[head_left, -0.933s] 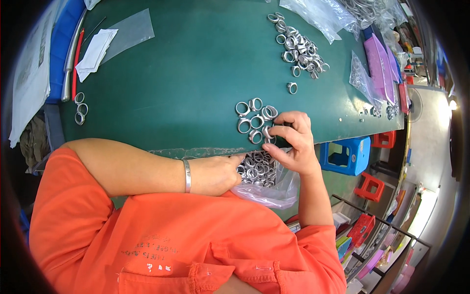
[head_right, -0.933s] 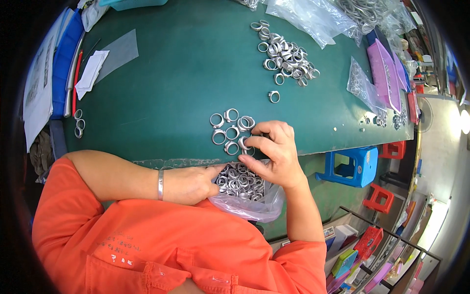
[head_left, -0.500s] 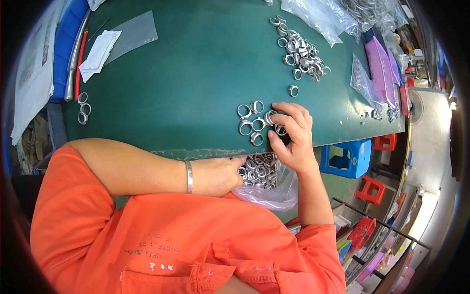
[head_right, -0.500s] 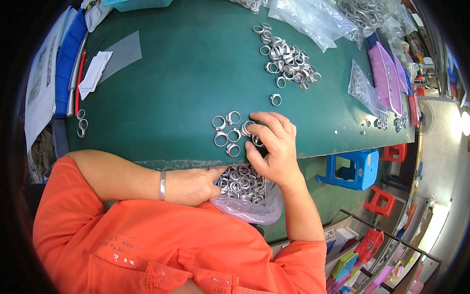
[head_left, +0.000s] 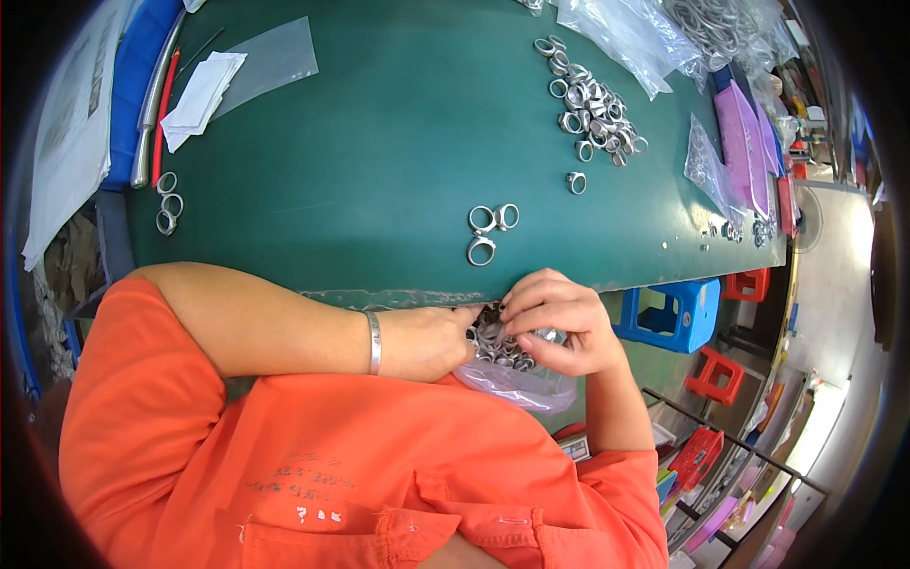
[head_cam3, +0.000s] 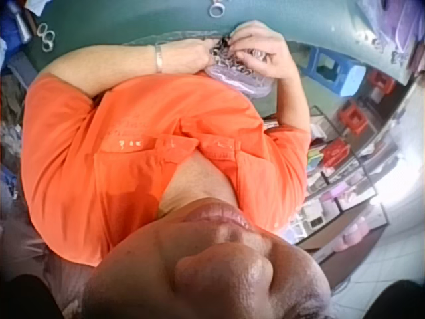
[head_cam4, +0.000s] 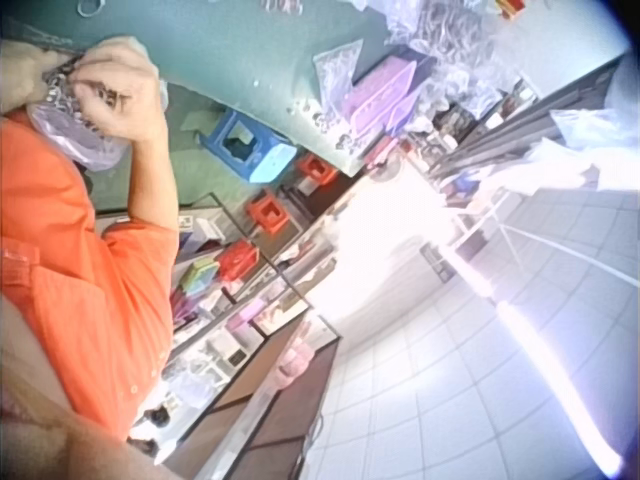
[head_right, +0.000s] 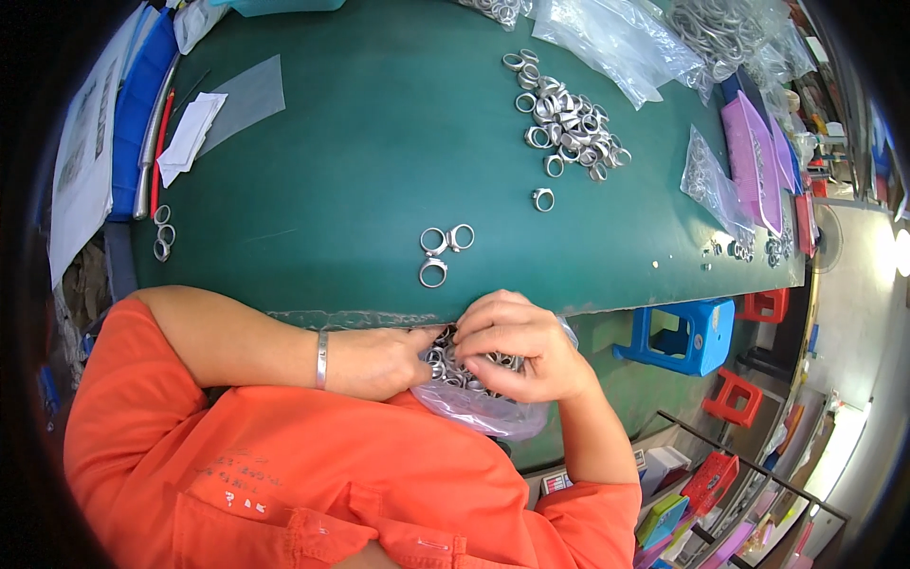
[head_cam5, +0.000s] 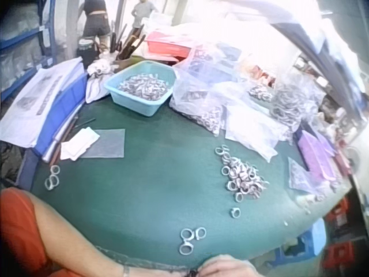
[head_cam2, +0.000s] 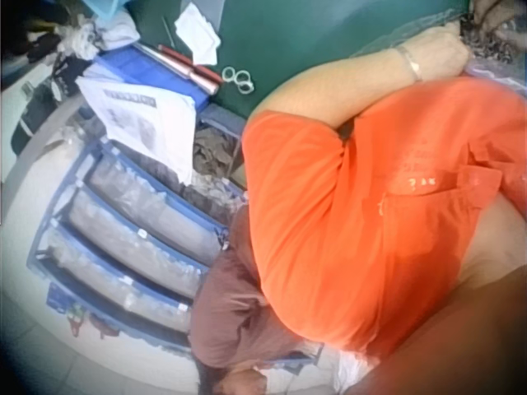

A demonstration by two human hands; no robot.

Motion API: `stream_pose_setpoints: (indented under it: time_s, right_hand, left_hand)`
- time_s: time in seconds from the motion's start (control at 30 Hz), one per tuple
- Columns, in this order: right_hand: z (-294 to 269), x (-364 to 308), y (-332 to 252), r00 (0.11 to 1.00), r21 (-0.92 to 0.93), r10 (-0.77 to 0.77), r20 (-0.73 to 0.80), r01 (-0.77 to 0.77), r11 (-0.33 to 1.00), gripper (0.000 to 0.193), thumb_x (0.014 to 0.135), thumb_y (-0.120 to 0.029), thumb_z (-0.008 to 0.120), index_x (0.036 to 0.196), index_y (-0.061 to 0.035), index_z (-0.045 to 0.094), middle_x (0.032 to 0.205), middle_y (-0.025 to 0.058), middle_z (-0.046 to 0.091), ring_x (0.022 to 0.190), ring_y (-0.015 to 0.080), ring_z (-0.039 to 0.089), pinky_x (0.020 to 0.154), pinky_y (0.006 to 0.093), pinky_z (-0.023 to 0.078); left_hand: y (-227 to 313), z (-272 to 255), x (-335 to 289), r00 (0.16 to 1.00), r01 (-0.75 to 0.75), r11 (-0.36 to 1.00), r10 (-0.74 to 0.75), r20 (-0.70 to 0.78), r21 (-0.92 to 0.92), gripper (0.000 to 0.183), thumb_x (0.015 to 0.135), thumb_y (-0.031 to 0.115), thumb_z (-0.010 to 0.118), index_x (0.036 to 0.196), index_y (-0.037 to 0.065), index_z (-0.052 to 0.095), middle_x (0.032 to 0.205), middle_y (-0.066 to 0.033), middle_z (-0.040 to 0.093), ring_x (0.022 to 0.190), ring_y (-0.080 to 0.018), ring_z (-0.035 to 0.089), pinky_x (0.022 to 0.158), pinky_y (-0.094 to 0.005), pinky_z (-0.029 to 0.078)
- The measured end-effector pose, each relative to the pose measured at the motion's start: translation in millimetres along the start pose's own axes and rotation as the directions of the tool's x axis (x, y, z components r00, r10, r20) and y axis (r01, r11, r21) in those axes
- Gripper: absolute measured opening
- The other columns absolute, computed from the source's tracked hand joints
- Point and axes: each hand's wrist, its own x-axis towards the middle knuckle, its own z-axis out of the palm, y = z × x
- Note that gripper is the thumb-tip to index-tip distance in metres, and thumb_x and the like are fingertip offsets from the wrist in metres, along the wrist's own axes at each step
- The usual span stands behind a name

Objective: The person is sorting metal rings by picking them up from a pile on the table and placing them into a plastic bag.

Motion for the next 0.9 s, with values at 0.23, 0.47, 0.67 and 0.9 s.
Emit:
stream_pose_setpoints:
  time_s: [0.23, 0.47, 0.67, 0.9]
  right_hand:
    - [25.7, 44.9, 8.6, 0.867, -0.359, 0.082, -0.492, -0.288, 0.888, 0.044, 0.063, -0.004, 0.079, 0.097, -0.0052, 0.051, 0.107, 0.0165, 0.057, 0.096, 0.0337, 0.053, 0.083, 0.0409, 0.042]
    - [3.8, 22.7, 25.7, 0.711, -0.291, 0.164, -0.684, -0.471, 0.833, 0.037, 0.069, 0.003, 0.059, 0.106, -0.0020, 0.052, 0.116, 0.0190, 0.052, 0.111, 0.0343, 0.047, 0.096, 0.0420, 0.038]
    - [0.5, 52.5, 21.6, 0.942, -0.483, 0.040, -0.333, -0.207, 0.851, 0.030, 0.076, -0.012, 0.069, 0.105, -0.0056, 0.065, 0.111, 0.0122, 0.060, 0.105, 0.0328, 0.055, 0.091, 0.0423, 0.042]
    - [15.7, -7.5, -9.3, 0.999, 0.113, 0.030, -0.033, -0.026, 0.993, 0.031, 0.066, 0.004, 0.059, 0.095, -0.0025, 0.067, 0.096, 0.0108, 0.063, 0.095, 0.0301, 0.060, 0.084, 0.0405, 0.047]
  left_hand:
    - [-1.3, -1.6, 3.4, 0.998, -0.001, 0.998, 0.006, 0.065, -0.070, 0.015, 0.076, 0.009, 0.059, 0.075, -0.005, 0.064, 0.110, -0.0348, 0.048, 0.084, -0.0416, 0.062, 0.077, -0.0418, 0.052]
    - [-3.8, 9.1, 2.6, 0.999, -0.007, 1.000, 0.009, 0.054, -0.026, 0.014, 0.075, 0.008, 0.058, 0.074, -0.006, 0.063, 0.121, -0.0426, 0.043, 0.086, -0.0411, 0.063, 0.079, -0.0403, 0.054]
    - [-7.0, 8.2, 4.0, 0.998, -0.049, 0.999, 0.049, 0.028, 0.004, 0.015, 0.076, 0.008, 0.057, 0.075, -0.006, 0.062, 0.116, -0.0382, 0.048, 0.085, -0.0402, 0.063, 0.079, -0.0397, 0.053]
    - [-5.4, 8.4, 2.0, 0.996, -0.071, 0.991, 0.063, -0.070, -0.113, 0.018, 0.078, 0.010, 0.057, 0.080, -0.006, 0.064, 0.114, -0.0380, 0.049, 0.090, -0.0407, 0.061, 0.080, -0.0374, 0.052]
